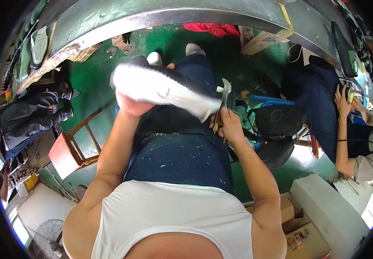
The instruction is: Manually pulling and stretching shoe uppers over lasts using a lasting pincer and hammer to secure them.
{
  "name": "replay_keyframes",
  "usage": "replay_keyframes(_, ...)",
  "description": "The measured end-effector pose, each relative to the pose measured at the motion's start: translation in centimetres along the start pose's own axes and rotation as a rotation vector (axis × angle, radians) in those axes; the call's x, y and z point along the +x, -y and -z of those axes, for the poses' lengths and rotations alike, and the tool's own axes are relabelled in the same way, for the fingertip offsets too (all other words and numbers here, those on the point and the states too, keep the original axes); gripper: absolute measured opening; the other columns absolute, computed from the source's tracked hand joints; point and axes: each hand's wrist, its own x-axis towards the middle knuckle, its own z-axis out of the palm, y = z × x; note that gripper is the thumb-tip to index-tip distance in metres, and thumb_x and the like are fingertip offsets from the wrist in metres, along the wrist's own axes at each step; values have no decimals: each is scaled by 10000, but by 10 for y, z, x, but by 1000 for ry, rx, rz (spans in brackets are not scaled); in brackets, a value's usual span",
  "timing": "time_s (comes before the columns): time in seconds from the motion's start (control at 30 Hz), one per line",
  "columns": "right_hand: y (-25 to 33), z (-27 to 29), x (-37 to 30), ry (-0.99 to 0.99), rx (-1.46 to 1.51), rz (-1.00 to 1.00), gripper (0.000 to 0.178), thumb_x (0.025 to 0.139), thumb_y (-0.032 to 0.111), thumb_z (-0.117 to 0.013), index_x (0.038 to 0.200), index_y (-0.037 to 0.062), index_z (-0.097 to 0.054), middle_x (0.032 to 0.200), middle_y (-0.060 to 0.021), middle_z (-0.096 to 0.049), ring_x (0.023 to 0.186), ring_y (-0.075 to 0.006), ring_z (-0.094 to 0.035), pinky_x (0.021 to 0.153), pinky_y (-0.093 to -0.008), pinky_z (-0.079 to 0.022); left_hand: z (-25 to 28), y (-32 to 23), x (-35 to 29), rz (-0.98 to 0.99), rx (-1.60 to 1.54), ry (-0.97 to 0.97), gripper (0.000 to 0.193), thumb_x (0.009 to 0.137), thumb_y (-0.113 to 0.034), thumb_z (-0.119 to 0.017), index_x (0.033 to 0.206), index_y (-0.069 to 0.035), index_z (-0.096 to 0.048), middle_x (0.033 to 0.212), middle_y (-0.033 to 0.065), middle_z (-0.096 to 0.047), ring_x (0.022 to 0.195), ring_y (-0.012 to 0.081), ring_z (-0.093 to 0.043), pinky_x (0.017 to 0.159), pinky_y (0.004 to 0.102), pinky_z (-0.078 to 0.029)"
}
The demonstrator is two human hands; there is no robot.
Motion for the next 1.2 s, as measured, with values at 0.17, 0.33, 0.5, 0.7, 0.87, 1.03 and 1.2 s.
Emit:
replay_keyframes(0.17, -1, 0, -2, 32, -69, 160, 331, 1021, 289, -544, 1107, -30, -559, 868, -118, -663, 707, -183, -654, 613, -294, -516, 30, 19, -21, 501, 994, -311, 859, 936, -484, -628, 1587, -87, -234, 1543, 118, -368, 1195, 195, -533, 1037, 338, -422)
replay_keyframes(0.33, 49, -6, -30, 173, -961, 259, 416, 952, 195, -601, 1256, -79, -527, 1087, -219, -653, 948, -346, -663, 866, -422, -516, 28, 34, -38, 323, 1331, -274, 808, 943, -65, -599, 1599, -50, -129, 1572, 116, -332, 1346, 172, -413, 1108, 304, -346)
replay_keyframes(0.5, 47, -11, -22, 206, -1225, 584, 568, 932, 170, -616, 1420, -56, -434, 1312, -283, -561, 1206, -421, -560, 1039, -451, -438, 30, 67, -32, 183, 1108, -434, 650, 1053, -272, -467, 1583, -24, -181, 1546, 149, -365, 1412, 207, -346, 1148, 317, -294)
replay_keyframes(0.7, 56, -28, -15, 181, -1337, 537, 403, 927, 171, -631, 1268, -18, -530, 1151, -217, -640, 1013, -398, -639, 869, -487, -510, 28, 90, -24, -68, 1225, -656, 602, 1076, -414, -380, 1490, 22, -373, 1427, 244, -513, 1323, 285, -499, 1110, 336, -358)
replay_keyframes(0.87, 38, -22, -7, 186, -1257, 514, 233, 935, 189, -622, 1092, 21, -582, 940, -177, -669, 859, -359, -669, 756, -448, -532, 32, 86, -20, -146, 1498, -642, 525, 1026, -333, -536, 1447, -26, -471, 1281, 246, -631, 1192, 292, -623, 1013, 339, -461)
replay_keyframes(1.03, 95, -23, 2, 495, -959, -156, 230, 956, 243, -610, 964, 14, -595, 770, -143, -648, 704, -274, -672, 660, -374, -529, 40, 78, -28, -62, 1480, -721, 538, 995, -336, -577, 1450, -64, -482, 1229, 263, -651, 1144, 330, -650, 987, 353, -480)
replay_keyframes(1.2, 81, -40, 7, 244, -865, 340, 320, 1005, 297, -531, 966, -18, -574, 789, -166, -648, 716, -301, -650, 680, -399, -509, 34, 75, -24, -66, 1513, -731, 547, 990, -347, -579, 1446, -60, -486, 1214, 279, -653, 1143, 362, -648, 987, 355, -480)
